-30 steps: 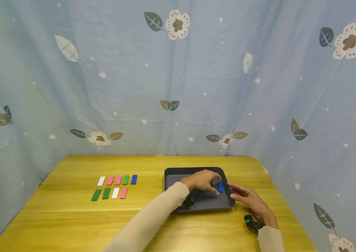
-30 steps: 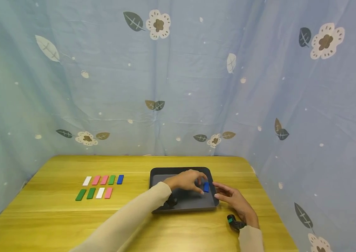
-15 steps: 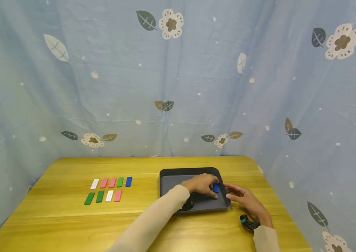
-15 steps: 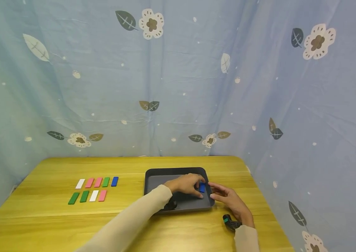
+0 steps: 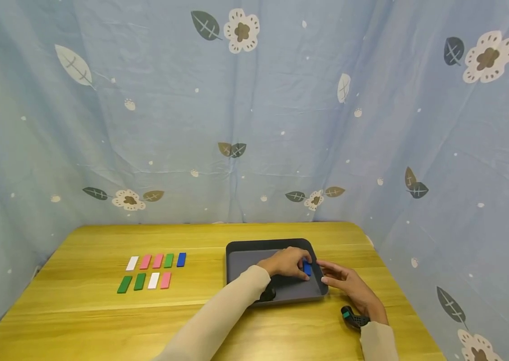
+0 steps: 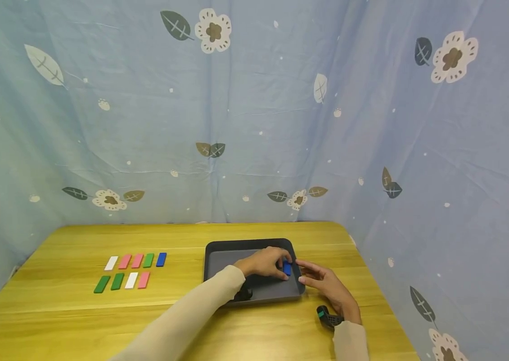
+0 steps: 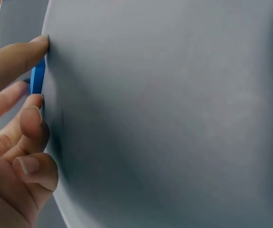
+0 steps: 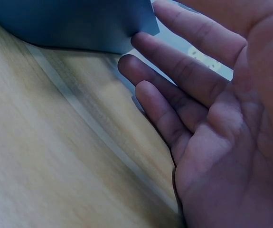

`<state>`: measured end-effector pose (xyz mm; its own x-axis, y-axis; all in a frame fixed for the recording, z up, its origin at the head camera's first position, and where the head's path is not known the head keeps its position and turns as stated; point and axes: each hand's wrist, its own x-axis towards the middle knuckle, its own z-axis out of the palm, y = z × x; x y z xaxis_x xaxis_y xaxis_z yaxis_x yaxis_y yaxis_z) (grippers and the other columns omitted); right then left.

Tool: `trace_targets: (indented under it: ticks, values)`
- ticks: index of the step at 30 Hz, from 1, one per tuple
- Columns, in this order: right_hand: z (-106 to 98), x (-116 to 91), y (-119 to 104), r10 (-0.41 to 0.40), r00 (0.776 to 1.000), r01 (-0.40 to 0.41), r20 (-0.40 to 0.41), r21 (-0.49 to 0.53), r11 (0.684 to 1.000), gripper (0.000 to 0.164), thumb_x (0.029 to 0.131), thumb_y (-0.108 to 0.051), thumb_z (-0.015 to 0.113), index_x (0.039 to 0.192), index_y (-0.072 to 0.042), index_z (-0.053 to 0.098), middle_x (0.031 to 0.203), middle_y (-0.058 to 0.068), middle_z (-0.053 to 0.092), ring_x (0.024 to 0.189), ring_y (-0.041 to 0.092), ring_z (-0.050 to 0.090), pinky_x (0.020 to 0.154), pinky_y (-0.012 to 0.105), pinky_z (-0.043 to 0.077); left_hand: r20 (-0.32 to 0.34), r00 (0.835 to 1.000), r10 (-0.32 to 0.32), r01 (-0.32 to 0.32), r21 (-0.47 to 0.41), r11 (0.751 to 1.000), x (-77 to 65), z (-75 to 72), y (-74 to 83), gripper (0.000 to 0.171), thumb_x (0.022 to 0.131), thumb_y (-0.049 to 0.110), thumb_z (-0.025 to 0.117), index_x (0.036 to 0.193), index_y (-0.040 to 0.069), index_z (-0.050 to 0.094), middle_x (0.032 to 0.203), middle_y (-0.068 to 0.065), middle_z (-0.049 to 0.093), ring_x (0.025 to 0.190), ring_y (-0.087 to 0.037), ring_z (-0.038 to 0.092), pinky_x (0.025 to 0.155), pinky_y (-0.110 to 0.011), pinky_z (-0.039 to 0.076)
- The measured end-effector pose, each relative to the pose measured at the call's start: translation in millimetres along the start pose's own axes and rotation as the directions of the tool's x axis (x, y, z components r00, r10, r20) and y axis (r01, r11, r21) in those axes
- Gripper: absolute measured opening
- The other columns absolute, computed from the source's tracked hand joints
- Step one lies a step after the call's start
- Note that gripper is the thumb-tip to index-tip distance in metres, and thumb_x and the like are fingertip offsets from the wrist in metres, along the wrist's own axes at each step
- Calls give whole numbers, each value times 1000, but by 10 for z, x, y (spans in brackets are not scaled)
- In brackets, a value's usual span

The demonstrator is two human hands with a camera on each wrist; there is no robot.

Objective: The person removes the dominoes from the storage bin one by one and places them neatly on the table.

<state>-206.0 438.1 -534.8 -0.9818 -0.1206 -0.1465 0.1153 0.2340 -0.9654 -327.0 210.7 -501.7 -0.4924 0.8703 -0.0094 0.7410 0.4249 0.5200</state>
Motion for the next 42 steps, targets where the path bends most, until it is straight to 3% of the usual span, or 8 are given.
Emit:
trace_targets:
  ticks: [7,17,31,37,42]
  values:
    - [30,11,22,0,1000,0,0,4,1000,57,100,-25,70,154,-22,51,159,8,43,143,34,41,110,50,41,-17,1000,1,-2,-6,1000,-26,24,-5,51,85,36,87,126,13,68,92,6,62,77,-4,56,70,-20,48]
    - [58,19,20,-7,1000,7,3,-1,1000,58,99,-25,71,153,-22,51,159,9,42,144,35,40,111,51,40,-35,998,-56,54,-64,996,-59,37,-39,54,86,35,87,126,10,60,93,3,60,75,-6,55,69,-22,48]
    - [43,15,18,-6,1000,6,0,-9,1000,58,99,-26,71,153,-22,51,158,9,44,143,34,42,111,50,41,-36,999,-40,38,-68,997,-64,12,-97,45,85,32,87,121,10,71,99,1,63,85,-6,57,75,-21,50]
    - [25,22,-2,-6,1000,6,-4,-17,1000,56,100,-25,70,153,-21,51,155,9,47,139,31,46,109,47,44,-80,996,-37,32,-56,998,-53,-50,-132,45,83,30,89,119,10,72,102,3,69,89,-4,62,79,-19,51]
    - [0,8,31,3,1000,-4,-8,-24,1000,57,101,-26,70,154,-21,51,157,7,45,142,30,43,110,46,43,-102,993,-53,40,-119,992,-70,-89,-171,47,83,25,89,122,5,71,101,1,73,90,-7,66,81,-19,51]
